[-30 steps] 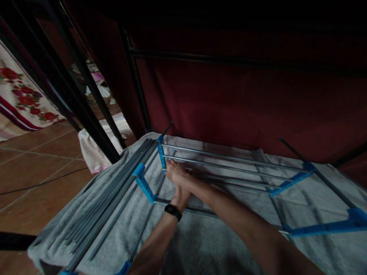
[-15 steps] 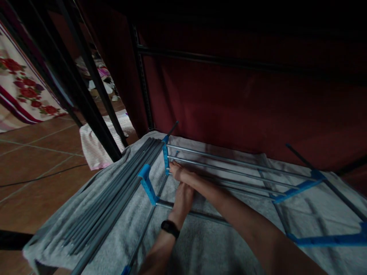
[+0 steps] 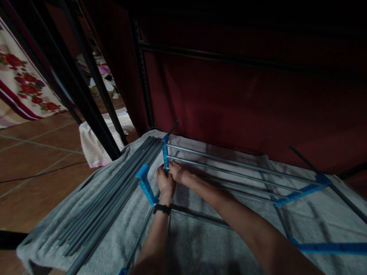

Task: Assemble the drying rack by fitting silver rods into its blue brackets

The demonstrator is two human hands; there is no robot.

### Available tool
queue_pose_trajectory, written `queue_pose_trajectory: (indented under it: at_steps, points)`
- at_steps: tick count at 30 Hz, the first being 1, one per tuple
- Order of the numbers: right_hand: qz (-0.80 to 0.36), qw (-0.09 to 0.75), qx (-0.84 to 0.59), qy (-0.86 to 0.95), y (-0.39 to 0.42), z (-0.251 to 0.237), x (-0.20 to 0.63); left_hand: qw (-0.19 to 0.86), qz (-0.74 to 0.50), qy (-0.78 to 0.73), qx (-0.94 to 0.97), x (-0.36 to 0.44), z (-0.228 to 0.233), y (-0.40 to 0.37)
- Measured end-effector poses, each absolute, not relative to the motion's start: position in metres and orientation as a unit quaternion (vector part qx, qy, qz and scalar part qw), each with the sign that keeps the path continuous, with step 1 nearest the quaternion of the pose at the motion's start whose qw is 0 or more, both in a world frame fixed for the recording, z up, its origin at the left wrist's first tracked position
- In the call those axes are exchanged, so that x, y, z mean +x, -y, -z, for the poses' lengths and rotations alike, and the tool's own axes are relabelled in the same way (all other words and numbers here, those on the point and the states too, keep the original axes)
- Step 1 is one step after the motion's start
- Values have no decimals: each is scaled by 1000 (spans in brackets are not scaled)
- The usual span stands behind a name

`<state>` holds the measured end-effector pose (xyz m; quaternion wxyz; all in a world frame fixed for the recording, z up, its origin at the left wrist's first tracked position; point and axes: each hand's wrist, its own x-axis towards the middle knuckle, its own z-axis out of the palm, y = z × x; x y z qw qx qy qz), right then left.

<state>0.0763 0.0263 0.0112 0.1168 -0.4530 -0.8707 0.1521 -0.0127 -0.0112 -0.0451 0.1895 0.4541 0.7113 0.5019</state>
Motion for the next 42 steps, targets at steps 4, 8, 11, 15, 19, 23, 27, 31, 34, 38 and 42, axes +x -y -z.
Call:
queue_pose_trajectory:
  at_steps: [4,8,11,15,19,23,27,31,34,38,42]
  points:
    - [-156,85,-468,866,-25,-16,75,231,-512,-685,465,-16,41,4]
    - [-159,71,-464,869,-24,-20,75,233,-478,-708,465,-16,39,4]
    - [-161,66,-458,872,-24,-21,76,230,-452,-729,460,-15,37,4]
    - [-162,64,-458,872,-25,-20,76,231,-441,-734,461,-14,35,3]
    - [-163,71,-452,874,-29,-19,77,232,-432,-738,463,-16,35,2]
    - [-166,90,-435,880,-33,-19,85,227,-434,-739,463,-17,36,1]
    - [-175,101,-418,886,-34,-16,91,215,-442,-732,471,-19,38,2]
    - [-180,97,-429,880,-35,-13,88,212,-443,-726,481,-19,40,2]
    - [-181,95,-439,875,-36,-15,86,210,-437,-728,485,-18,42,1]
    - [-185,87,-449,870,-35,-22,88,190,-436,-735,484,-17,45,-2]
    - [-189,86,-456,865,-32,-27,90,190,-434,-734,487,-17,48,-3]
